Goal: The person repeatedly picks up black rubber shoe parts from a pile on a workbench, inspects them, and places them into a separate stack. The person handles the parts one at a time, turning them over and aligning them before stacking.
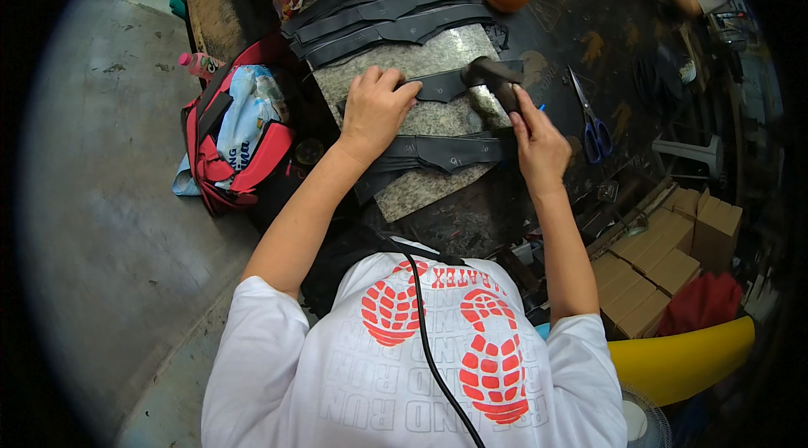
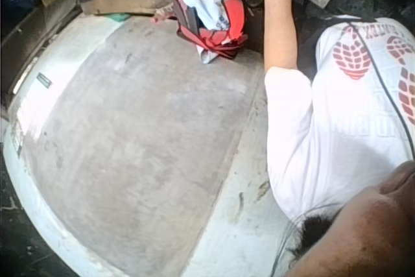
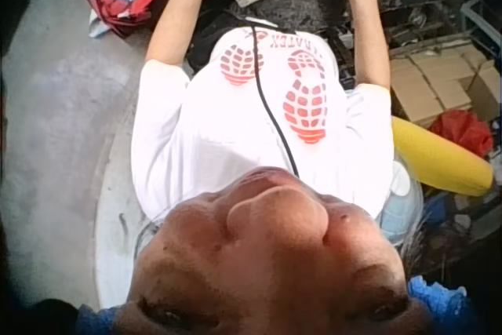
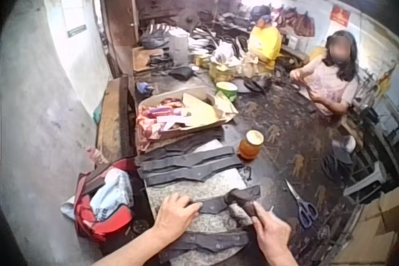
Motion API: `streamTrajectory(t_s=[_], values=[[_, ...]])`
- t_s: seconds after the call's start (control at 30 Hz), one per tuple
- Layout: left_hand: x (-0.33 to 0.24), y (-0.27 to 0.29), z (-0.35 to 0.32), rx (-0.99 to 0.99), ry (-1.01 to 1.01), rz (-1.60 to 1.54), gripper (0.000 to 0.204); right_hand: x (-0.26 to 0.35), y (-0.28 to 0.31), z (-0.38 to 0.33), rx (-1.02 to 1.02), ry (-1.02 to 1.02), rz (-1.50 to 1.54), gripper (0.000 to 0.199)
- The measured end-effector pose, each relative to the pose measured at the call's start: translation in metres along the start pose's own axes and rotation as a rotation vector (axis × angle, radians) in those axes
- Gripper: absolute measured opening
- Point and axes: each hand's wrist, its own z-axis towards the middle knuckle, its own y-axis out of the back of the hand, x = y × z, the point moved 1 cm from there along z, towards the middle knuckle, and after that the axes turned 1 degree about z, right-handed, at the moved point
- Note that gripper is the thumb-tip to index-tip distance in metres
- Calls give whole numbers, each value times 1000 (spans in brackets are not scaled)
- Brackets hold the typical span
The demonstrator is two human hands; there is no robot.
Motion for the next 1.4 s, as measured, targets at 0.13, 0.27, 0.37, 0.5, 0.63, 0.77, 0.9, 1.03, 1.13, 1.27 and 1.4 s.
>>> streamTrajectory(t_s=[0.13, 0.27, 0.37, 0.5, 0.63, 0.77, 0.9, 1.03, 1.13, 1.27, 1.4], values=[[5, 14, -14, -113, 139, -1, 27, 8, -2, 7, 102, -4, -58, 37], [18, 27, -23, -146, 322, 3, 26, 29, -13, 16, 52, 239, 136, 42], [24, 31, -22, -150, 343, 6, 25, 41, -30, 25, 335, 298, -31, 49], [37, 45, -26, -165, 355, 45, 24, 41, -21, 31, 248, 423, -32, 46], [40, 46, -23, -175, 332, 26, 28, 42, -15, 33, 184, 419, 50, 43], [15, 19, 2, -133, 158, -40, 29, 25, -11, 25, 419, 203, -61, 39], [-11, 0, 18, 152, 167, 53, 39, -22, 11, -16, 36, -77, 250, 34], [-14, 0, 30, 254, 232, 24, 39, -82, 43, -67, -223, -128, -121, 34], [-15, 5, 43, 440, 252, -114, 37, -104, 51, -97, -122, -311, -248, 37], [-36, 40, 54, 345, 54, -239, 33, -80, 52, -85, 11, -286, -277, 58], [-69, 84, 62, 528, -27, -399, 39, -6, 39, -28, -7, 166, 174, 103]])
